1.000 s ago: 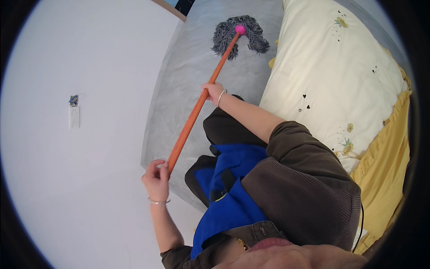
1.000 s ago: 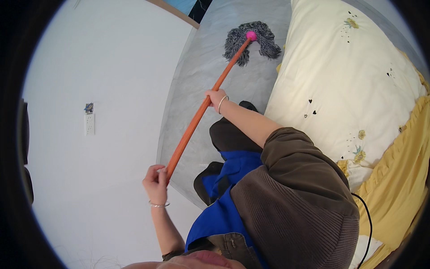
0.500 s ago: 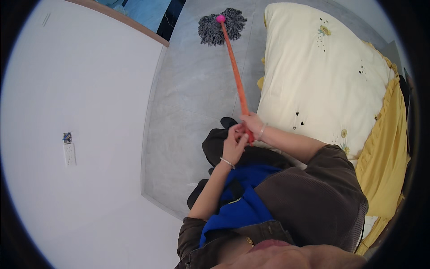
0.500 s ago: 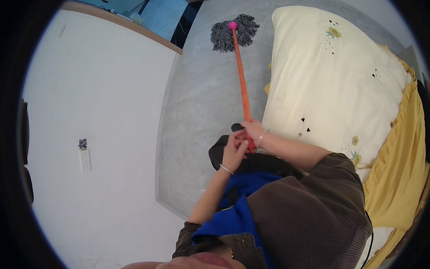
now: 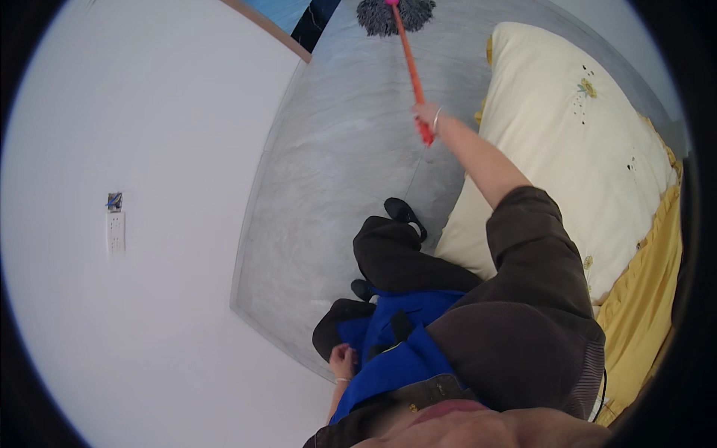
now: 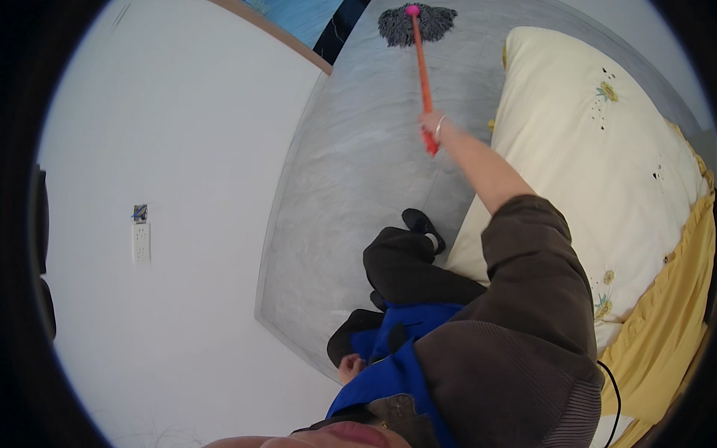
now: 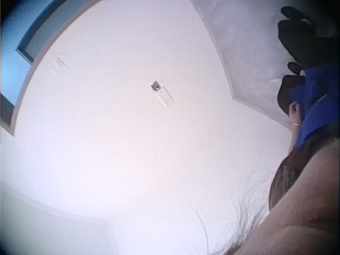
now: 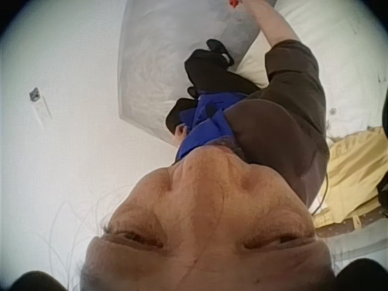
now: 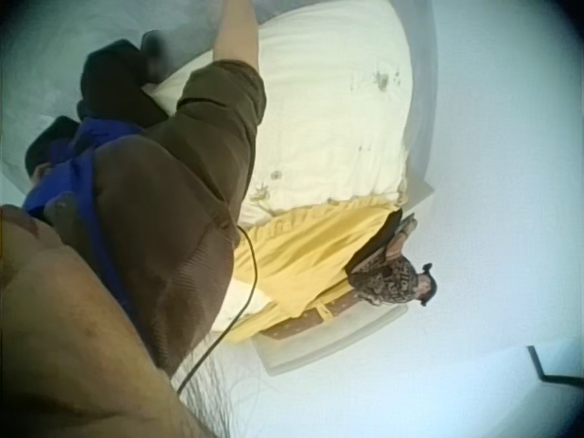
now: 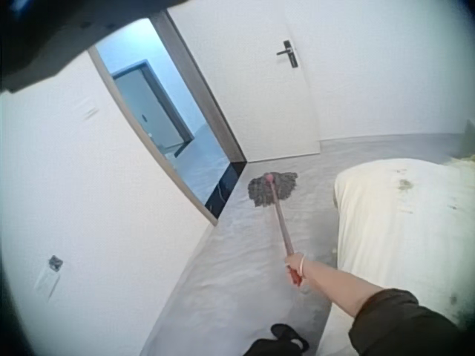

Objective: The person mops a tiled floor using a long-handled mop with a gray head and pink connector. They move the mop back and forth across the floor near a bed with a yellow and white cover, maintaining a consistent cleaning motion throughout the clip.

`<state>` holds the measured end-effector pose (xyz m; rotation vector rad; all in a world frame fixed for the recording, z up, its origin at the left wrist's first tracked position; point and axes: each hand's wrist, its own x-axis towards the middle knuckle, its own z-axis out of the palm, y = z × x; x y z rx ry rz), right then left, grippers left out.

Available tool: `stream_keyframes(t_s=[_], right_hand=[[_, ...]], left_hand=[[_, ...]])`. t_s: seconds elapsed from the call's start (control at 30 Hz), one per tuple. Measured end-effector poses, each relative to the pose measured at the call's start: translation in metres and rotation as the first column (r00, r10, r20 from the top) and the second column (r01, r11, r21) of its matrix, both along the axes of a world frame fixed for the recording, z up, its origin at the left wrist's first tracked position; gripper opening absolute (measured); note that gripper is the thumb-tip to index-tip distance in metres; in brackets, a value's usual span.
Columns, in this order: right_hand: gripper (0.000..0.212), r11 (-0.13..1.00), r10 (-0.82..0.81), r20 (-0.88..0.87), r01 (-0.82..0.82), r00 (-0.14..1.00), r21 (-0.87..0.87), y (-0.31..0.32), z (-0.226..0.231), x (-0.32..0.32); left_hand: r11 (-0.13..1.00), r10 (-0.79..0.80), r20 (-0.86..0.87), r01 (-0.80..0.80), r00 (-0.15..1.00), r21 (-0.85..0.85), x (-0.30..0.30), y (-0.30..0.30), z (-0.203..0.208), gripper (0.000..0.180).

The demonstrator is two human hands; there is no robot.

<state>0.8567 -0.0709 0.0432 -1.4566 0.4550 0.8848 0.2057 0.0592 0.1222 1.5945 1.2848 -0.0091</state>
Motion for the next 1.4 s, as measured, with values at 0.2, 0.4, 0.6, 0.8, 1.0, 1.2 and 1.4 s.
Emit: stream_keyframes(t_s=[0.2, 0.4, 0.6, 0.8, 1.0, 1.2, 1.4], right_hand=[[0.031, 0.945, 0.228, 0.200, -0.168, 0.953, -0.281, -0.045, -0.021, 0.038], [0.016, 0.958, 0.165, 0.285, -0.085, 0.944, -0.272, -0.043, -0.024, -0.056], [0.015, 0.989, 0.077, 0.146, -0.056, 0.986, -0.139, -0.045, 0.010, -0.179], [0.027, 0.990, 0.100, 0.097, -0.089, 0.990, -0.106, -0.103, 0.091, -0.252], [0.028, 0.920, 0.374, 0.014, -0.369, 0.927, -0.133, -0.208, 0.188, -0.294], [0.033, 0.780, 0.583, 0.134, -0.505, 0.802, -0.370, -0.277, 0.214, -0.366], [0.039, 0.704, 0.658, 0.086, -0.571, 0.748, -0.421, -0.273, 0.203, -0.370]], left_hand=[[0.960, 0.219, 0.027, -0.220, 0.975, 0.172, -0.043, -0.029, -0.047, 0.009], [0.988, 0.050, -0.079, -0.038, 0.996, 0.150, -0.003, -0.006, -0.040, 0.013], [0.934, 0.330, 0.044, -0.320, 0.943, -0.158, 0.020, -0.005, -0.026, 0.012], [0.964, 0.263, 0.167, -0.251, 0.950, -0.085, 0.017, -0.013, -0.031, 0.011], [0.975, 0.053, 0.034, -0.060, 0.998, 0.216, 0.022, 0.024, -0.031, 0.009], [0.686, -0.253, -0.307, 0.394, 0.918, 0.611, 0.033, 0.067, -0.046, 0.027], [0.650, -0.166, -0.660, 0.584, 0.733, 0.485, 0.031, 0.062, -0.058, 0.042]])
